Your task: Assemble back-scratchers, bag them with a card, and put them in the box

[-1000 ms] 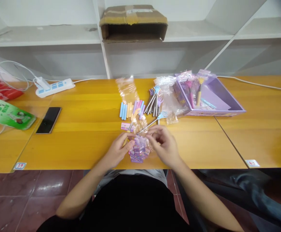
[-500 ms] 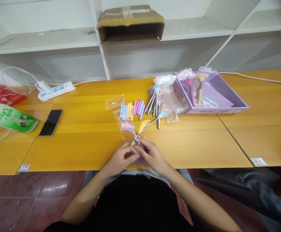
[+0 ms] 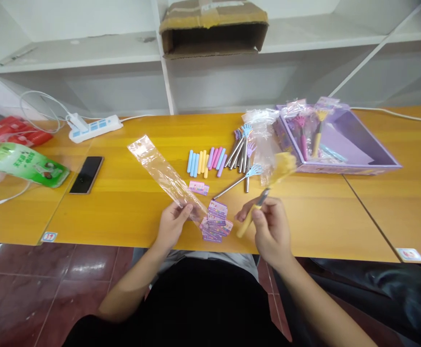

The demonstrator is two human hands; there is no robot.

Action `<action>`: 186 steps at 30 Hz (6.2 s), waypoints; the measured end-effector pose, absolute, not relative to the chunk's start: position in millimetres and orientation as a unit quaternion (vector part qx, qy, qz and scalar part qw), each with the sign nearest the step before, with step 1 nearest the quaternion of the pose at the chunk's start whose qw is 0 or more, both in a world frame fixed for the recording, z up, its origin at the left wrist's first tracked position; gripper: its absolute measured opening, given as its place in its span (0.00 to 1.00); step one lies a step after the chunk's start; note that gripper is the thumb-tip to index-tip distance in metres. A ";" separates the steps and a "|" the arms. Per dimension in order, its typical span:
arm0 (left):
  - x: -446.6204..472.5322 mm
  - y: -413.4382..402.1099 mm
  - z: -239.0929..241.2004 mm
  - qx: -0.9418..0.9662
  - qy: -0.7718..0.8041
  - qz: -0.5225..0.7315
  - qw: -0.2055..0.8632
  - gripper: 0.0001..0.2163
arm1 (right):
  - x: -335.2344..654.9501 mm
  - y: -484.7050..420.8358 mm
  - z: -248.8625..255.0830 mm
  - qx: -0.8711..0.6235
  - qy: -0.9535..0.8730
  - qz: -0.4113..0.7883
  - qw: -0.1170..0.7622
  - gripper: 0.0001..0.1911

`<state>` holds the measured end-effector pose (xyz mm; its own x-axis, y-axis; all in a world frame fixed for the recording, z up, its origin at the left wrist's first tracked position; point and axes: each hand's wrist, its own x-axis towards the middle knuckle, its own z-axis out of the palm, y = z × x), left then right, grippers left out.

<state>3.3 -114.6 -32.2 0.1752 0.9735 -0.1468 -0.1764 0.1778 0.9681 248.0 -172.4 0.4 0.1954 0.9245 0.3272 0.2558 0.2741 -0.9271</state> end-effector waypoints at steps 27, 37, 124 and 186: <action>5.0 -107.3 -28.8 0.309 0.424 0.521 0.673 0.22 | 264.2 -176.7 -51.2 -0.495 -0.788 0.036 0.364 0.09; 8.1 -109.1 -23.4 0.311 0.404 0.514 0.690 0.21 | 230.5 -179.4 -45.0 -0.506 -0.743 0.137 0.416 0.16; 0.8 -122.3 -9.8 0.547 0.294 0.236 0.747 0.20 | 242.5 -185.7 -36.0 -0.346 -0.782 0.171 0.489 0.09; 4.2 -122.4 -10.1 0.658 0.328 0.149 0.662 0.21 | 225.3 -175.7 -35.0 -0.465 -0.652 0.329 0.501 0.15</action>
